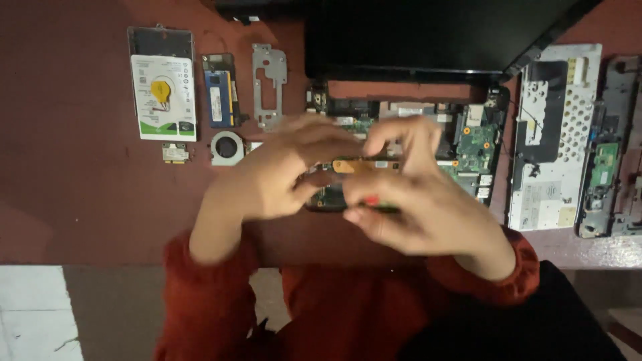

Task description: Disassembling a laptop by removing internal screws and components using a screwdriver.

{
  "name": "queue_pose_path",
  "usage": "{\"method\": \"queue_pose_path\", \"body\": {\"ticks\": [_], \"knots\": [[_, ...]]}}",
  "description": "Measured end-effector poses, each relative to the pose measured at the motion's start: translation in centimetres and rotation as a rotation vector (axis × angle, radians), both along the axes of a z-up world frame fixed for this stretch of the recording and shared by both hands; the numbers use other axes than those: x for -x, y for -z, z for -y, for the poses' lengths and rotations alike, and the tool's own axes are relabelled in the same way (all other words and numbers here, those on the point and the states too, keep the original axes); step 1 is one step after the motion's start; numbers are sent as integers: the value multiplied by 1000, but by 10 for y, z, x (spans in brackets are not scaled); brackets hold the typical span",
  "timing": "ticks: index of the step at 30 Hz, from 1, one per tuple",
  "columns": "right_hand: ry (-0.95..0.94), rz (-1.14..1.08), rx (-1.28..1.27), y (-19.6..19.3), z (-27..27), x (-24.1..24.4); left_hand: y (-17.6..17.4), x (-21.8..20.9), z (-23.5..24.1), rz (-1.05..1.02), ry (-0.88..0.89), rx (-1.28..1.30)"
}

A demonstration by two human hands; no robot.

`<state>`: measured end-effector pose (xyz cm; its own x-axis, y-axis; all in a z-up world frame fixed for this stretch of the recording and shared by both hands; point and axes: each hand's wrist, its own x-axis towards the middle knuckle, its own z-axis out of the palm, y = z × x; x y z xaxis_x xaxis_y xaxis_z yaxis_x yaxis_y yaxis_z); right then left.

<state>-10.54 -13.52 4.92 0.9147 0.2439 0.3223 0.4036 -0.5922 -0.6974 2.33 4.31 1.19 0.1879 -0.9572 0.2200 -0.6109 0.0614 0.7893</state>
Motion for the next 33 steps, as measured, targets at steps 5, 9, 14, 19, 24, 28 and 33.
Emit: {"method": "queue_pose_path", "body": {"ticks": [5, 9, 14, 19, 24, 28, 33], "knots": [[-75, 0, -142, 15, 28, 3, 14, -3, 30, -347, 221, 139], [-129, -4, -266, 5, 34, 0, 21, 10, 36, -313, 43, 203], [-83, 54, -269, 7, 20, 0, 25, 21, 44, -207, -66, 258], [-50, 72, -264, 11, 28, 5, 24, 10, 32, -334, 102, 216], [-9, 69, -231, 14, 25, 6, 25, 11, 34, -266, -10, 208], [3, 60, -226, 4, 22, 8, 18, 13, 37, -219, -64, 244], [-18, 83, -309, 4, 28, 13, 31, 11, 32, -218, 46, 205]]}}
